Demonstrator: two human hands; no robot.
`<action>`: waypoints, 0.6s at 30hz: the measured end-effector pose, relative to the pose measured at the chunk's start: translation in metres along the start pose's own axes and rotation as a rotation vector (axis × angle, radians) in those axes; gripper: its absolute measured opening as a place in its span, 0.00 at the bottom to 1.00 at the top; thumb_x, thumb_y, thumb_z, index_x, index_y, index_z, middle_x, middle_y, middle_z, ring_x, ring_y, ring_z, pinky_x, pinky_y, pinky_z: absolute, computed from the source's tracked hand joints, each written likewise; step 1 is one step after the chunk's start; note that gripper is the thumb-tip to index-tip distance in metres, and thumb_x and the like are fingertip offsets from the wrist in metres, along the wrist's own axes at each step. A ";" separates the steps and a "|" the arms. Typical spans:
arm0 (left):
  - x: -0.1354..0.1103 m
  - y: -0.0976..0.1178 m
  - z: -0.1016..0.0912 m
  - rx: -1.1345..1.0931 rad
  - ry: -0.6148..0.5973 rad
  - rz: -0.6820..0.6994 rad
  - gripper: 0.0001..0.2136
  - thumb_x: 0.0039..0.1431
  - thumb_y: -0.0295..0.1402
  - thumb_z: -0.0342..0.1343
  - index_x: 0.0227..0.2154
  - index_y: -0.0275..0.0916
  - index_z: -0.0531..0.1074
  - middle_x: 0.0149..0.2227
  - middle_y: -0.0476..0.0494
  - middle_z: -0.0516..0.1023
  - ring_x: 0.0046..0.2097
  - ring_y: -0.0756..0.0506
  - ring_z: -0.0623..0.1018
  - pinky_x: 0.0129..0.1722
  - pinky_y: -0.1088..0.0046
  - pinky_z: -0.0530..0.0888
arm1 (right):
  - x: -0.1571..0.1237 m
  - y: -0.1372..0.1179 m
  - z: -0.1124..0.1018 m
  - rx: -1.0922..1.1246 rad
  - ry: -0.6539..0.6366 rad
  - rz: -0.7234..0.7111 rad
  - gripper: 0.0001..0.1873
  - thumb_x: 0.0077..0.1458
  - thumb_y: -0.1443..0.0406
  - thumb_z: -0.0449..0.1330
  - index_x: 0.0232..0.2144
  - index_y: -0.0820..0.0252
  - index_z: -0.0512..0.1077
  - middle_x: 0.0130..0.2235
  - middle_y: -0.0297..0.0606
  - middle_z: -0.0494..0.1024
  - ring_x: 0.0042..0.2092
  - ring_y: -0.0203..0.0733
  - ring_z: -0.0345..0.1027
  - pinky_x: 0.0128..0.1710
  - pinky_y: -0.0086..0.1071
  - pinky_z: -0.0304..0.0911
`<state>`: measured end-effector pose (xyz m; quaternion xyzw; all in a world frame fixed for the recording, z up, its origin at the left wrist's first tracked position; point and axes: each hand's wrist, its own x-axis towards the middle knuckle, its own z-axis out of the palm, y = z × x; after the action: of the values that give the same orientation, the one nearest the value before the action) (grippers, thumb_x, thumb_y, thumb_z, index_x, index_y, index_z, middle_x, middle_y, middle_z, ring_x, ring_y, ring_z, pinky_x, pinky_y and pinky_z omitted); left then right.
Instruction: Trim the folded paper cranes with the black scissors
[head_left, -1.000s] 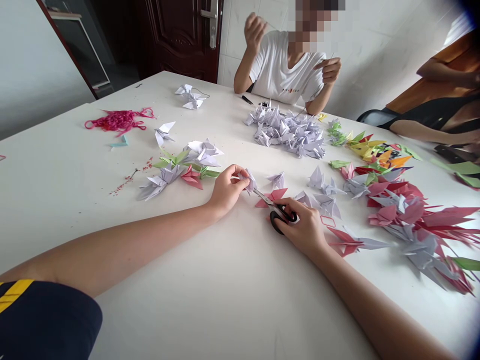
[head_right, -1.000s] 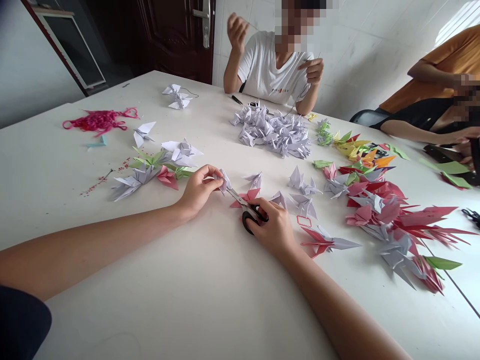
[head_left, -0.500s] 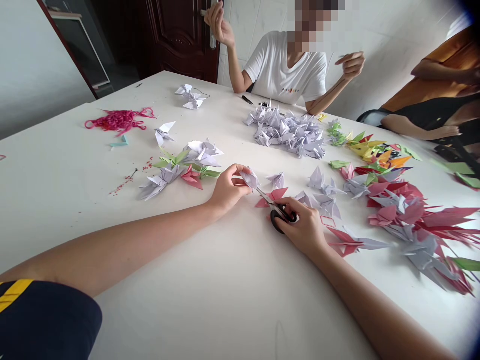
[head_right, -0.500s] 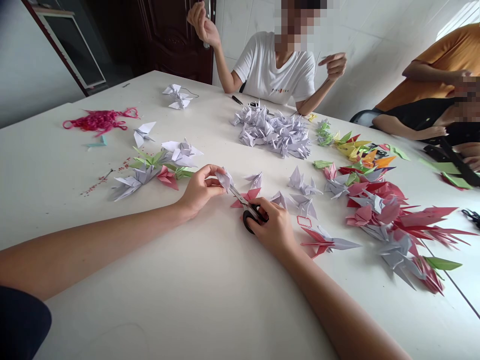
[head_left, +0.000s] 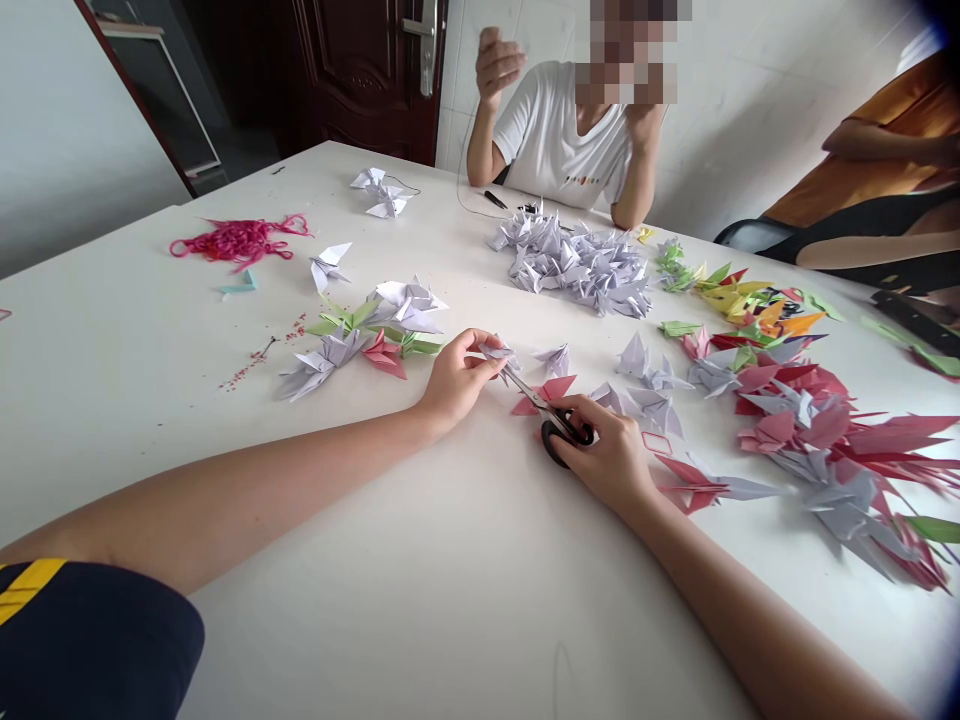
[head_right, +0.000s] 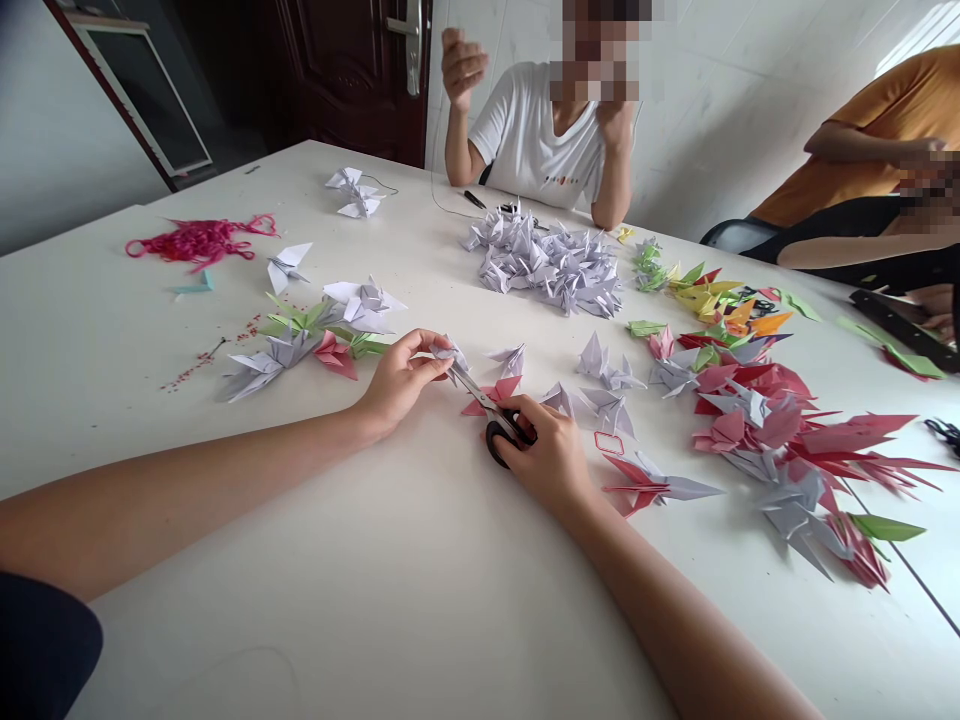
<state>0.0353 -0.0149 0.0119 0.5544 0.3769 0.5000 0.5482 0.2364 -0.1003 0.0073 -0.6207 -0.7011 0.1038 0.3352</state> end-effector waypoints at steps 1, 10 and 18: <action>0.000 0.000 0.000 0.002 0.006 -0.003 0.07 0.53 0.31 0.60 0.36 0.38 0.72 0.43 0.44 0.76 0.37 0.50 0.76 0.41 0.72 0.73 | 0.000 0.000 0.000 -0.001 -0.002 -0.001 0.14 0.47 0.62 0.62 0.39 0.55 0.77 0.25 0.30 0.70 0.25 0.37 0.59 0.27 0.30 0.58; 0.001 0.000 0.001 0.006 0.029 -0.023 0.07 0.50 0.27 0.57 0.34 0.39 0.72 0.42 0.46 0.77 0.37 0.49 0.76 0.42 0.71 0.74 | -0.001 0.003 -0.001 -0.001 -0.013 -0.015 0.13 0.48 0.62 0.63 0.39 0.53 0.77 0.24 0.29 0.68 0.26 0.37 0.59 0.27 0.30 0.59; 0.001 -0.001 0.000 0.026 0.021 -0.011 0.07 0.52 0.27 0.56 0.35 0.39 0.72 0.43 0.46 0.76 0.37 0.50 0.76 0.42 0.71 0.74 | -0.001 0.002 -0.001 0.004 -0.013 -0.017 0.13 0.48 0.62 0.63 0.39 0.54 0.77 0.25 0.30 0.69 0.26 0.37 0.59 0.27 0.30 0.59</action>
<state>0.0359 -0.0143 0.0115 0.5543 0.3922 0.4977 0.5397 0.2386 -0.1006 0.0064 -0.6135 -0.7082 0.1066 0.3328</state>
